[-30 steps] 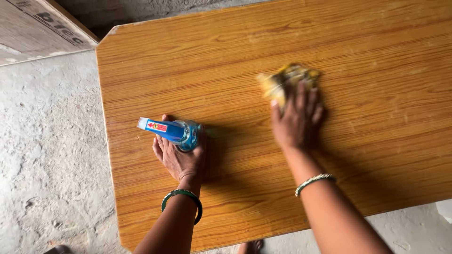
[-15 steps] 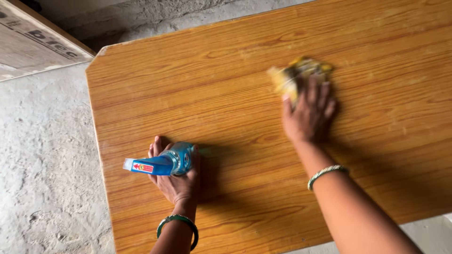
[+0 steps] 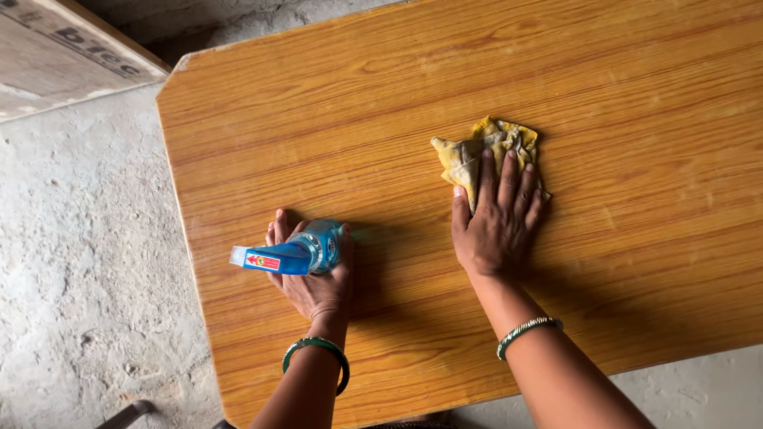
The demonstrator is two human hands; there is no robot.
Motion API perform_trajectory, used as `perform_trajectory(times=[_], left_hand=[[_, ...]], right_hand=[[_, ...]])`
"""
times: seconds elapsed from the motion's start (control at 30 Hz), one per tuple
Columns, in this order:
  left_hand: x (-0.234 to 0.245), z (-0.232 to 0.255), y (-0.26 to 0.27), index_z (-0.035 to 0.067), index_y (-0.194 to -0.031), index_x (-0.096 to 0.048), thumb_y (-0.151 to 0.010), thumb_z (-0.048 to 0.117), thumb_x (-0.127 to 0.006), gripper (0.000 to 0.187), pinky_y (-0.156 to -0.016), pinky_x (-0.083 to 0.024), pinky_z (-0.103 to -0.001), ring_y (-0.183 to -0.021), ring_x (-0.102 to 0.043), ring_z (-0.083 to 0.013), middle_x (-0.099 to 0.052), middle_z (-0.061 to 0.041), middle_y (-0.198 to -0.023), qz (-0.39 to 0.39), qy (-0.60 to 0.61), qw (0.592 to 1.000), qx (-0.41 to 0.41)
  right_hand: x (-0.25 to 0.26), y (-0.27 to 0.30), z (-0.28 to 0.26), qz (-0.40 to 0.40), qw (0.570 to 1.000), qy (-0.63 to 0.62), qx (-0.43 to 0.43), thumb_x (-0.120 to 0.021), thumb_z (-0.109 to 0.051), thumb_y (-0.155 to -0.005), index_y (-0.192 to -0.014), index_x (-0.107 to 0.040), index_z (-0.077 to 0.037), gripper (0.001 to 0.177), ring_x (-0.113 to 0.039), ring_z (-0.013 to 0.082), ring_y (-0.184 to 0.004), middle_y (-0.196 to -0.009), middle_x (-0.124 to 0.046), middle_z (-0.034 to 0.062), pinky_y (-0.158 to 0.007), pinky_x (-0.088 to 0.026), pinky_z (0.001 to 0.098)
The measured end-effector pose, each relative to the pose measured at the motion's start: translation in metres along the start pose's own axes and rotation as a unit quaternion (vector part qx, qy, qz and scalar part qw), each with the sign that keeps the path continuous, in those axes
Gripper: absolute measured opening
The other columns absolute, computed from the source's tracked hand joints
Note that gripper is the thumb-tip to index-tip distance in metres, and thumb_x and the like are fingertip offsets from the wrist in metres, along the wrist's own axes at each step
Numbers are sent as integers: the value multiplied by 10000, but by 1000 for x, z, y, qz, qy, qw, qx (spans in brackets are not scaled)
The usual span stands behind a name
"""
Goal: The person cleans a wooden table by spraying a blue cleaning solution and wiping the surface with a yellow cloth. The person wipes the table's edges, legs, and top surface, moving the spray bottle as needed to reach different areas.
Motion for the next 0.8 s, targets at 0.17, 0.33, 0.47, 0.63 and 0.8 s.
perform_trajectory(times=[0.17, 0.33, 0.47, 0.63, 0.8], left_hand=[[4, -2, 1, 75, -1278, -666, -822, 598, -774, 702, -1219, -182, -525, -1525, -290, -326, -438, -73, -1620, 1, 40, 999, -29], [14, -16, -41, 130, -1131, -721, -712, 586, -838, 631, -1153, -185, -550, -1461, -324, -364, -469, -137, -1551, -91, 65, 978, -175], [16, -30, -128, 122, -1136, -718, -722, 575, -854, 629, -1187, -226, -529, -1467, -379, -352, -538, -124, -1515, -147, 109, 931, -315], [1, -28, -211, 61, -1291, -629, -762, 550, -832, 748, -1165, -377, -459, -1371, -516, -336, -590, -142, -1452, -211, 179, 921, -274], [-10, -26, -223, 37, -1387, -591, -799, 469, -840, 770, -1188, -361, -445, -1414, -491, -360, -589, -159, -1469, -175, 160, 921, -310]], right_hand=[[6, -2, -4, 8, 1000, 16, -7, -427, -503, -1060, -1620, -405, -144, 666, -255, 404, -1545, -1687, -313, 135, -1230, -152, 599], [4, 0, -4, 11, 1000, 13, -10, -417, -512, -1064, -1608, -422, -148, 655, -262, 417, -1533, -1680, -324, 152, -1214, -152, 598], [4, -2, -9, 19, 999, 18, -29, -386, -542, -1059, -1595, -449, -176, 651, -277, 396, -1544, -1676, -357, 125, -1242, -158, 585], [1, -3, -9, 27, 999, 19, -30, -356, -546, -1069, -1589, -453, -161, 654, -285, 392, -1539, -1676, -364, 123, -1238, -164, 580], [-3, -5, -9, 13, 998, 30, -45, -361, -546, -1061, -1594, -448, -165, 661, -293, 377, -1531, -1675, -363, 108, -1233, -173, 570]])
Point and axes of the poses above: each hand's wrist, its own y-axis away from the middle knuckle, its own x-axis out of the back of the hand, z = x × y, the point moved 1 cm from there along -y, towards the middle knuckle
